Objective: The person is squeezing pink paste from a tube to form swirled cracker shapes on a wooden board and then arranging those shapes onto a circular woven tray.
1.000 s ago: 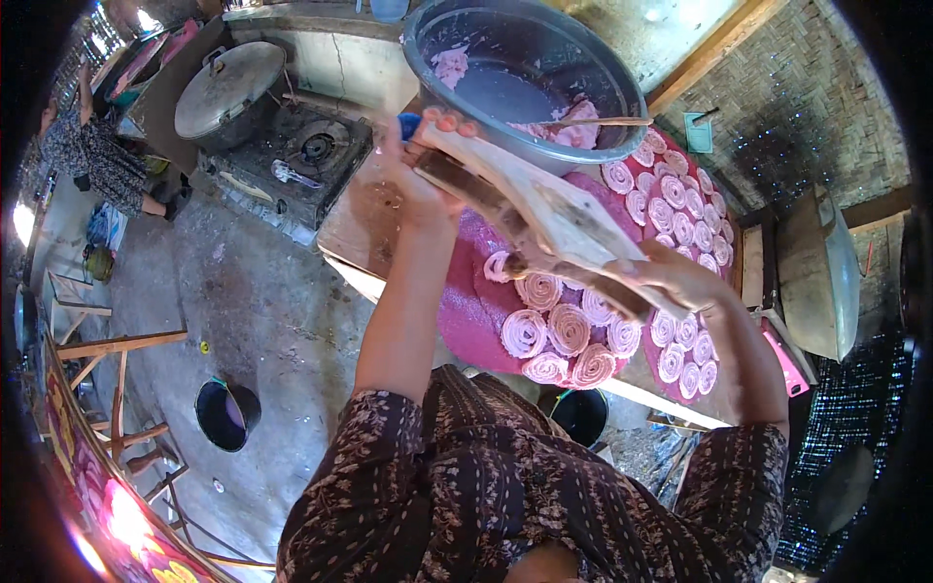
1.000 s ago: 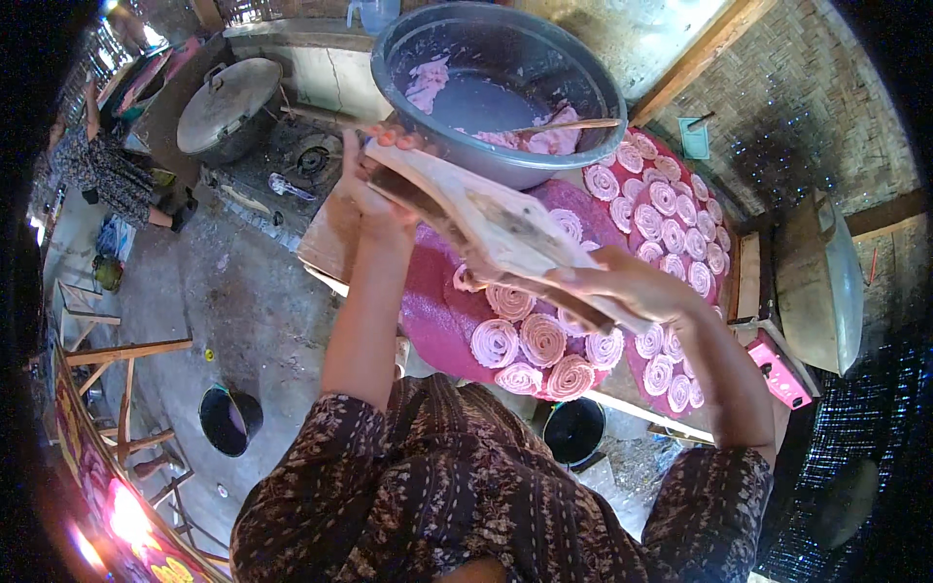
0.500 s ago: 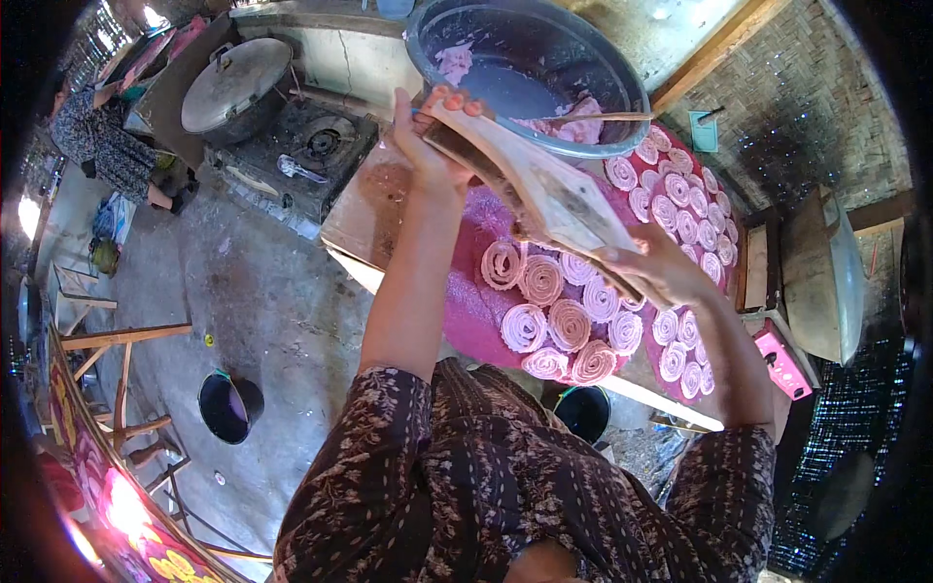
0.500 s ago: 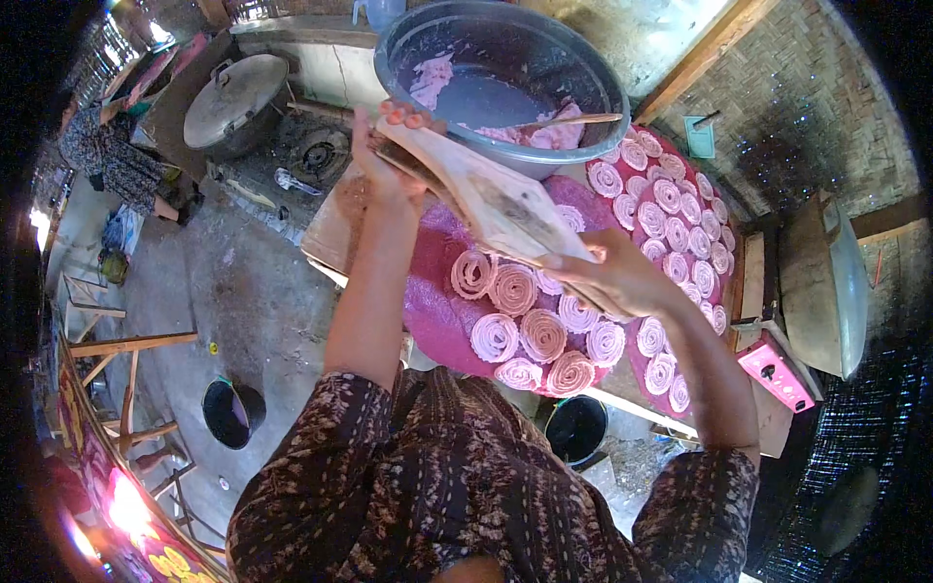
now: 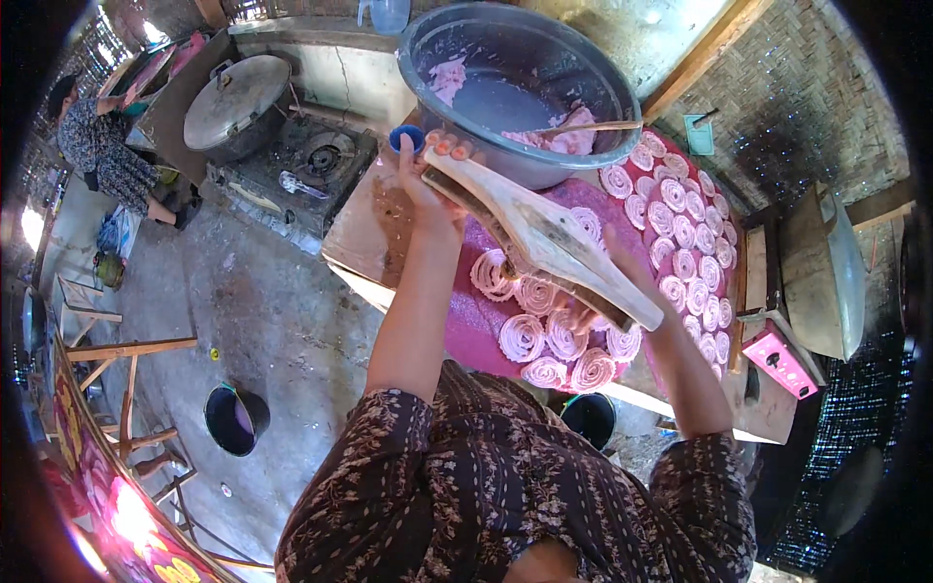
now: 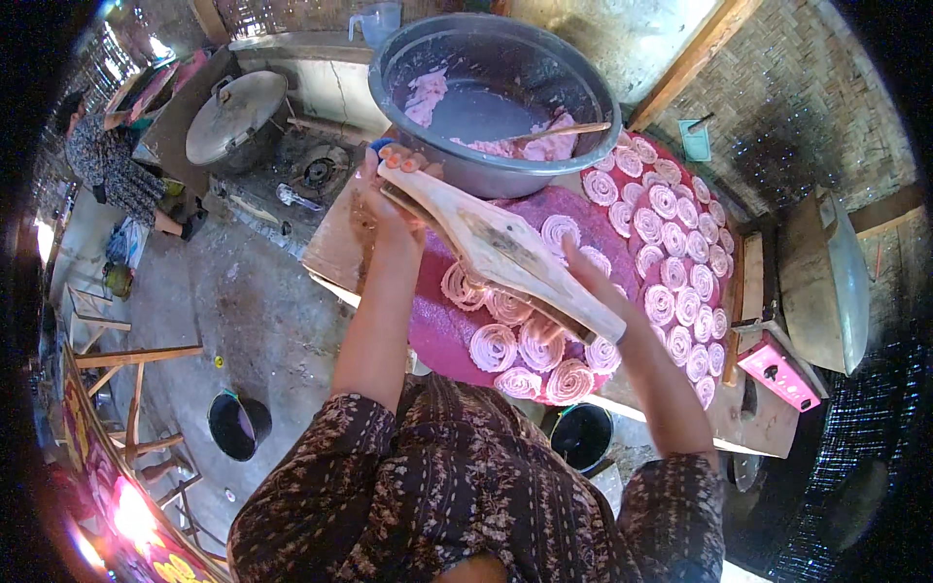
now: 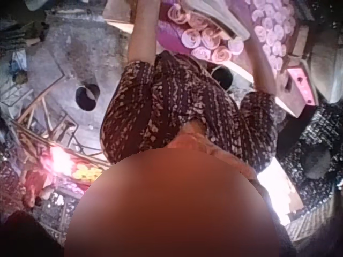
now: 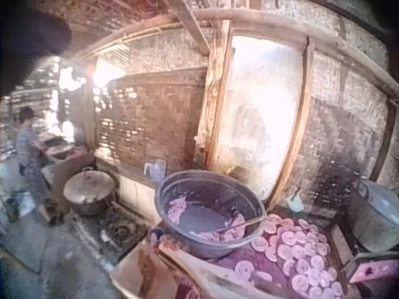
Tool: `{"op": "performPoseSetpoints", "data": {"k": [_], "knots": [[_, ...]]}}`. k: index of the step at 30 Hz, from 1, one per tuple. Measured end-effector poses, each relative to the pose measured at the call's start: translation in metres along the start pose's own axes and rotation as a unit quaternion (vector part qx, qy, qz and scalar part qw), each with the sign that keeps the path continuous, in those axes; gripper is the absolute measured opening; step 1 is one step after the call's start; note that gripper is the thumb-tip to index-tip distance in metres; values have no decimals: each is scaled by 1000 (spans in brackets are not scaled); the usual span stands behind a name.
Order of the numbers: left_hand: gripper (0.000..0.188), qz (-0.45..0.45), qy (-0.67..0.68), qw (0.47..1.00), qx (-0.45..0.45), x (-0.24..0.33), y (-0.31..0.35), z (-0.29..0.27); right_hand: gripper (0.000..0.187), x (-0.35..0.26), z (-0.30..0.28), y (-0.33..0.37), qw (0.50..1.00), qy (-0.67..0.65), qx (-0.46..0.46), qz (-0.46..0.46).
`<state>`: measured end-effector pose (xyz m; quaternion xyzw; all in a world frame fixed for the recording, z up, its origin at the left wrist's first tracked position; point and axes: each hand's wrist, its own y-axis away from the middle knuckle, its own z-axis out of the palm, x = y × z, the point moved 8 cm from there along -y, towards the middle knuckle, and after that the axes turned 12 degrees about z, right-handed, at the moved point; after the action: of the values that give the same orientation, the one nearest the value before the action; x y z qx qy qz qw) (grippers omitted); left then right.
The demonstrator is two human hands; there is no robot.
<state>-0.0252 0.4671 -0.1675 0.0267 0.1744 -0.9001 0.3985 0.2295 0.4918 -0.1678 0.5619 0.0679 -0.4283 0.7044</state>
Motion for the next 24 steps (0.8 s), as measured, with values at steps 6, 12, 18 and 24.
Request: {"op": "performPoseSetpoints", "data": {"k": [6,12,18,24], "knots": [[27,5,89,994,-67,9,-9,9,71,13,29,-35,989,-24,-110,-100],[26,25,116,986,-116,25,-12,52,70,0,68,-33,988,-31,-108,-104],[41,21,51,995,-88,64,-3,99,57,14,32,-28,987,4,-23,-159],[60,27,-4,985,-172,121,17,148,40,3,-16,-71,923,267,242,-135]]}}
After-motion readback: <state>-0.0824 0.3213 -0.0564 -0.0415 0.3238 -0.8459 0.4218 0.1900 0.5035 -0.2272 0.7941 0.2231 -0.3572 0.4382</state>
